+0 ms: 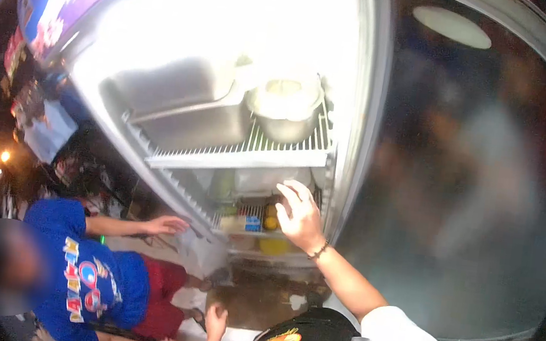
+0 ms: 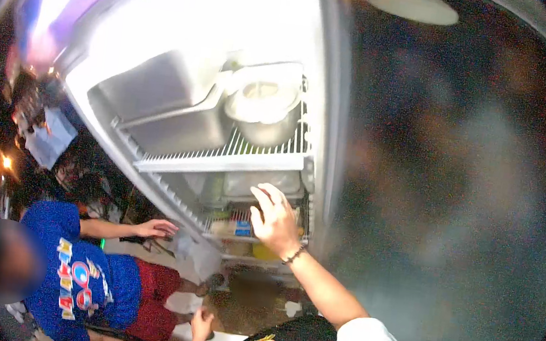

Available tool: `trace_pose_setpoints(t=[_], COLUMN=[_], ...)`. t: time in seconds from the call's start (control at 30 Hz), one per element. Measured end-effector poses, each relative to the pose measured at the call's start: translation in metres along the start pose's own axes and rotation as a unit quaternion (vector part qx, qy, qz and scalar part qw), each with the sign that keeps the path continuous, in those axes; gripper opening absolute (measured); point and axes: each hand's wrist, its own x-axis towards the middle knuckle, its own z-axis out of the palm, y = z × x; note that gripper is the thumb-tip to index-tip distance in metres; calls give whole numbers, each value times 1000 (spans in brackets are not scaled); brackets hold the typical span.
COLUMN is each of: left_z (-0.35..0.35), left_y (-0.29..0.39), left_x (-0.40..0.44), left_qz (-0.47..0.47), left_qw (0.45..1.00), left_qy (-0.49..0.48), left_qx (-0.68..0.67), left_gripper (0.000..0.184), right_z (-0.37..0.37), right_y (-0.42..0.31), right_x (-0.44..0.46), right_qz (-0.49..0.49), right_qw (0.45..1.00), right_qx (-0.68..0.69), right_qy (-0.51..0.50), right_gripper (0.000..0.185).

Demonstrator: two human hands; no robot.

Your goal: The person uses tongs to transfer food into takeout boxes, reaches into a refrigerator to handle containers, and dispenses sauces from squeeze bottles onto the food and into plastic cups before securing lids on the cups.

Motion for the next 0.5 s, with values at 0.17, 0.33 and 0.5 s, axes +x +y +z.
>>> trace_pose_setpoints(t=[0.17, 0.33, 0.5], left_z=[-58, -97, -103], left_y=[264, 442, 505], left_x=[125, 169, 214], left_qz=[357, 508, 478], left_qw=[913, 755, 704], left_qy=[196, 413, 498], left_qx=[3, 48, 168], left_gripper=[35, 39, 37], right_z=[2, 4, -11], right_y=[12, 37, 53], right_x=[78, 117, 142], right_qz=[78, 328, 364], right_qw=[978, 726, 739], right_qx=[181, 603, 566], right_qy=[70, 27, -7], right_gripper=[51, 37, 42])
